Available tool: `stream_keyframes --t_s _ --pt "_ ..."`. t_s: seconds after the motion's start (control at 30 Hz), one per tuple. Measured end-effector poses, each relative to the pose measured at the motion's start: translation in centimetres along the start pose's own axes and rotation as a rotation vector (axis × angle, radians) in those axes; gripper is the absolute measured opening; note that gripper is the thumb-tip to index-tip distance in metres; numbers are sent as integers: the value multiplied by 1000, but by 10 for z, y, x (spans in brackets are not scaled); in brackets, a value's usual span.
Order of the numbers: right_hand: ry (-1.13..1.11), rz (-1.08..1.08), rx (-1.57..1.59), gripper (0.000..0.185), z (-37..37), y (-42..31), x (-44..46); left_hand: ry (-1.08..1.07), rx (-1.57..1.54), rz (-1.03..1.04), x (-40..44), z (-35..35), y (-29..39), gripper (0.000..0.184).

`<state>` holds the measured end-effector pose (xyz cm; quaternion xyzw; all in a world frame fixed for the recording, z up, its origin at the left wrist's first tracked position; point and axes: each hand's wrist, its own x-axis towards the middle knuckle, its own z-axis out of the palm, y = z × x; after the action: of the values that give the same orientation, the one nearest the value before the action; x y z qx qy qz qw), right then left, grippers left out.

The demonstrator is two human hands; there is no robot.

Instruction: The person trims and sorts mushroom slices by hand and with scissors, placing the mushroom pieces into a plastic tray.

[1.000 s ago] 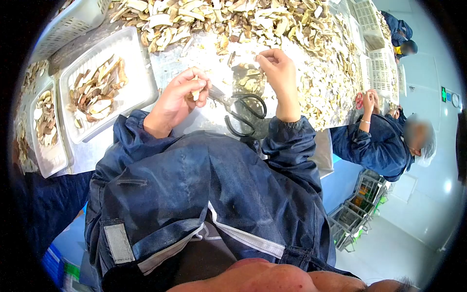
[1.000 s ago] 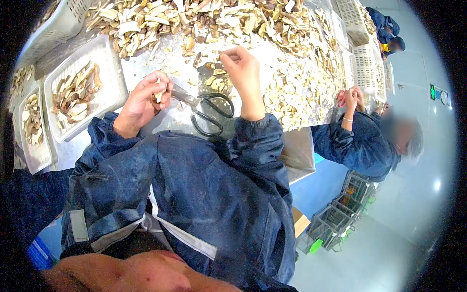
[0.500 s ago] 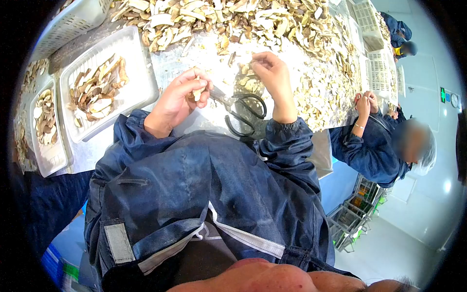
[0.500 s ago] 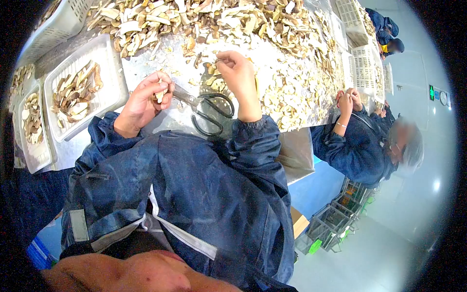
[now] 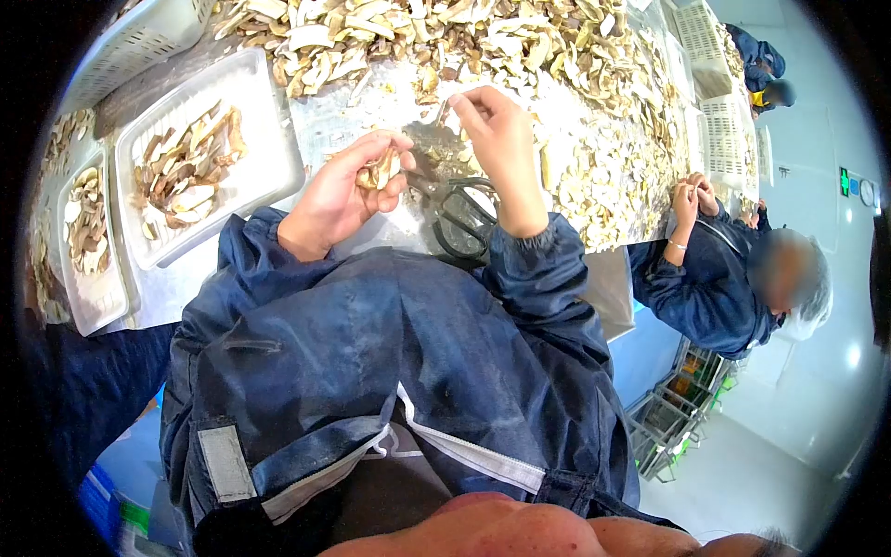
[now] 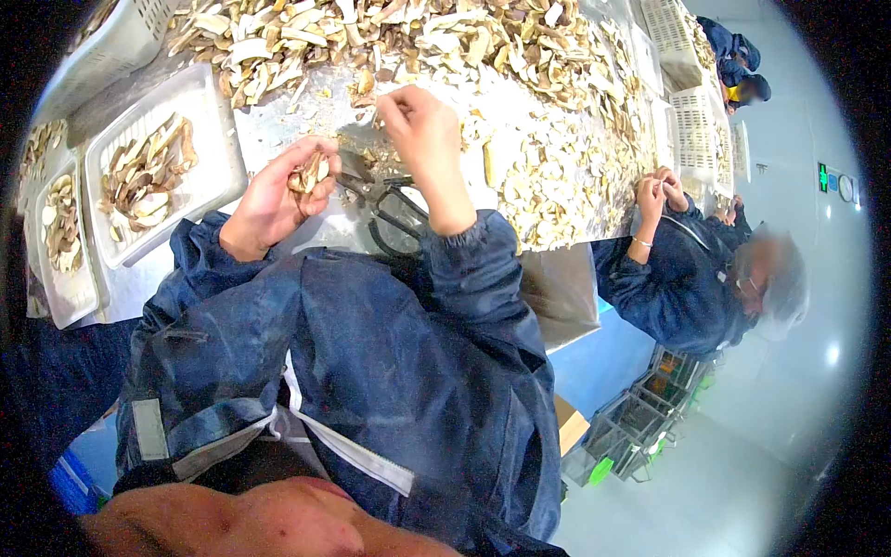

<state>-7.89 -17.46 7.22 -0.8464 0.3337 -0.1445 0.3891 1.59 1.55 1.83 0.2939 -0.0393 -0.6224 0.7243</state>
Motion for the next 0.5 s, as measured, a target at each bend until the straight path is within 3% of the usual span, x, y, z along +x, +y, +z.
stream_keyframes --t_s 0.13,0.27,0.37,0.5 --pt "76 -136 -485 28 17 20 -2 -25 -20 8 0 -6 -1 25" --pt "109 -184 -472 26 27 33 -6 -2 6 30 0 -2 2 21" --pt "3 -50 -287 22 15 34 -9 10 15 44 0 -2 2 20" --pt "-236 246 323 20 -8 23 -14 -21 -3 44 1 -4 2 20"
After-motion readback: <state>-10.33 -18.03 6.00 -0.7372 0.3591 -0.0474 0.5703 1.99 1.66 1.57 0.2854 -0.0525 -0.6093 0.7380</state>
